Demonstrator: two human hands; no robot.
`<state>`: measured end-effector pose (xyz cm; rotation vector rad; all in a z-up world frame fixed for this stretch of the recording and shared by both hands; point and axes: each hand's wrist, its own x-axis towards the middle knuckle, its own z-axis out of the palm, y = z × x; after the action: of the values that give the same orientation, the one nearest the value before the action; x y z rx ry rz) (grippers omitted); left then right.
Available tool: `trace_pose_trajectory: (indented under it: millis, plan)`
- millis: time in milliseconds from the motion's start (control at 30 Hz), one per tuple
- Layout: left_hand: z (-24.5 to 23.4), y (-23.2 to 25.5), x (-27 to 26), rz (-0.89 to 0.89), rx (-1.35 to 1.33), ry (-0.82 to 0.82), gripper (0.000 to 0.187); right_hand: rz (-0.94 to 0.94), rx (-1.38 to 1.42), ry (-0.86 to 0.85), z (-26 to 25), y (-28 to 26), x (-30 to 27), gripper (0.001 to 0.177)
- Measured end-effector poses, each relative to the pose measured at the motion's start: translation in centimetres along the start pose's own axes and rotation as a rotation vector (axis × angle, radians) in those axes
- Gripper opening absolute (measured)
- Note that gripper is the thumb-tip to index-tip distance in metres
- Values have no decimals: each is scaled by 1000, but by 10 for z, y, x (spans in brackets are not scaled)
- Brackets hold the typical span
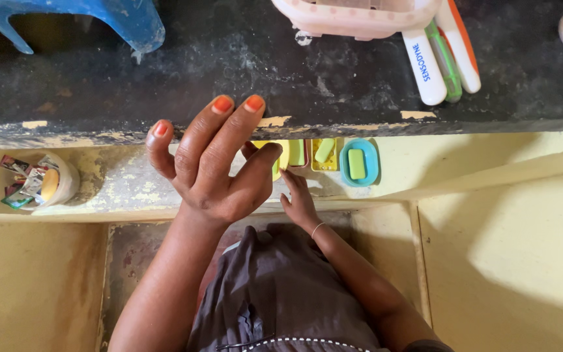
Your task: The person organizes bathroom items on a shelf. They pick up and place down various items including soap bars, a sponge, a brush, toothbrushes, and tubes of cream, arranging them in a neat row.
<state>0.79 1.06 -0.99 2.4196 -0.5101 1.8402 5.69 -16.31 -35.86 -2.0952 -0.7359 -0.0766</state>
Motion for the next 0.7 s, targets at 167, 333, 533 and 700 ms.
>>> trace_pose_trajectory:
  millis: [167, 333, 533, 700]
  plan:
    - [-3, 2, 2, -17, -10, -10, 23, 158, 46, -8, -6, -2, 5, 77]
    - [-4, 3, 3, -22, -27, -20, 24, 225, 150, -47, 0, 7, 2, 77]
    - [-9, 6, 4, -42, -41, -42, 23, 292, 502, -50, 22, 23, -3, 77]
    - [-18, 7, 9, -51, -46, -97, 24, 306, 458, -25, 10, 17, -2, 77]
